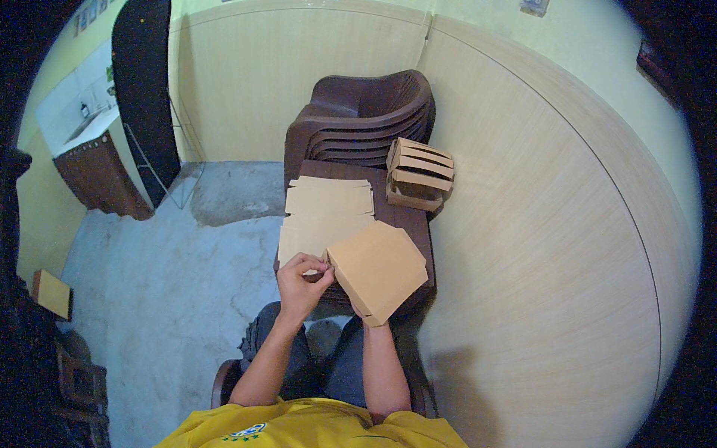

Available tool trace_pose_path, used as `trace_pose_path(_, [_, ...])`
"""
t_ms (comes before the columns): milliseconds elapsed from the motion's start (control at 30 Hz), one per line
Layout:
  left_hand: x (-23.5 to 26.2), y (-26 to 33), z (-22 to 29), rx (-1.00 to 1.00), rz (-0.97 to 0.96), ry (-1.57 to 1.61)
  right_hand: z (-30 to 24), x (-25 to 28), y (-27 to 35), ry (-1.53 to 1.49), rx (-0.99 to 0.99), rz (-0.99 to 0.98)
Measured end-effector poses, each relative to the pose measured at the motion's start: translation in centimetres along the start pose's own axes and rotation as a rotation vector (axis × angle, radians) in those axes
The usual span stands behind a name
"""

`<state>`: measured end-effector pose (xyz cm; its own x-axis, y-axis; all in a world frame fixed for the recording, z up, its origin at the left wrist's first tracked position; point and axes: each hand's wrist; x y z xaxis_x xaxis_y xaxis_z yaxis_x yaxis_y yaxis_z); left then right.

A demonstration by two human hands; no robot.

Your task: The person folds flat cardboard pieces into small boxes by hand, tucking flaps and securing edges. They place each completed box onto a growing stack on the table.

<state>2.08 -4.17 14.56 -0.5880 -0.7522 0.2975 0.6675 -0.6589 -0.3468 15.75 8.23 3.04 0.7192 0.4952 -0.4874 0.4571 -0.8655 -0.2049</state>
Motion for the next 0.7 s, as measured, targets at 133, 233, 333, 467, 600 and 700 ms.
trace_pose_path(133, [0.2, 0.0, 0.1, -0.132, 0.026, -0.132, 0.1, -0.1, 0.0, 0.022, 0.022, 0.018])
trace_pose_path(233, [0.7, -0.6, -0.2, -0.206, -0.035, -0.091, 0.0, -0.1, 0.0, 0.032, 0.034, 0.030])
trace_pose_path(333, [1.2, -1.0, -0.3, -0.138, -0.147, 0.004, 0.0, -0.1, 0.2, 0.043, 0.043, 0.039])
trace_pose_path(467, [1.7, -1.1, -0.3, -0.370, -0.093, -0.101, 0.1, -0.3, 0.4, 0.062, 0.048, 0.050])
trace_pose_path(600, [1.4, -0.8, -0.3, -0.253, -0.080, -0.017, 0.1, -0.1, 0.2, 0.076, 0.053, 0.048])
trace_pose_path(700, [0.9, -0.7, -0.4, -0.126, -0.076, 0.058, 0.5, -0.2, -0.2, 0.091, 0.053, 0.049])
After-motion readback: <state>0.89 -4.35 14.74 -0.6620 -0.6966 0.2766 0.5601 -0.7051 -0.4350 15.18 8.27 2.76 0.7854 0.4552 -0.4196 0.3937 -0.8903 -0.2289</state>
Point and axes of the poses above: each hand's wrist, its own y-axis away from the middle knuckle, its own x-axis out of the back of the hand, z = x × y, and after that the axes turned 14 degrees about -y, right-handed
